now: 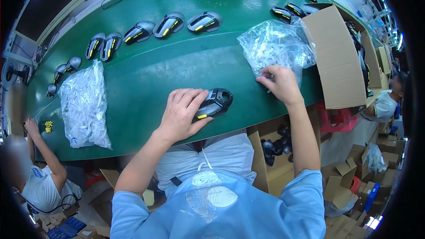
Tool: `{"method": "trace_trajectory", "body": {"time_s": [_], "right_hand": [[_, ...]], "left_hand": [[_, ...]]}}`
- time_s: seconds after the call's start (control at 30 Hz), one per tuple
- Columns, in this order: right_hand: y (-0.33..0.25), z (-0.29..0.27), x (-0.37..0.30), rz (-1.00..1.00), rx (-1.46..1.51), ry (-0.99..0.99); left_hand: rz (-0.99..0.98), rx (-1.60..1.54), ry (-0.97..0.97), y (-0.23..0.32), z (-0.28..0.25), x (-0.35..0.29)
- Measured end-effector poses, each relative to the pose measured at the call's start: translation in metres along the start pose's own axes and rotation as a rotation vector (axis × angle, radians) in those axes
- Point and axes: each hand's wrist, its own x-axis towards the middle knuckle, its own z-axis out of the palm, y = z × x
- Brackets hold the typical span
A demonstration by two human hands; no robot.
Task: The person assembles computer mice by attaching plastic components to mouse bodies by hand and lining them up along the conveyor belt.
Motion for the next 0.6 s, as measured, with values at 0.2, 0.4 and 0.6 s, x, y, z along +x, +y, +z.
{"method": "trace_trajectory", "body": {"time_s": [0.2,0.4,0.6], "right_hand": [[-0.025,-0.021,0.0,-0.123,0.143,0.268],[-0.096,0.047,-0.029,-0.036,0.636,0.304],[-0.088,0.08,-0.019,-0.076,0.633,0.175]], "left_hand": [[-0.006,-0.01,-0.009,-0.003,-0.002,0.001],[-0.045,-0.025,0.052,0.001,0.008,0.005],[-0.064,-0.109,0.112,0.004,0.006,0.009]]}}
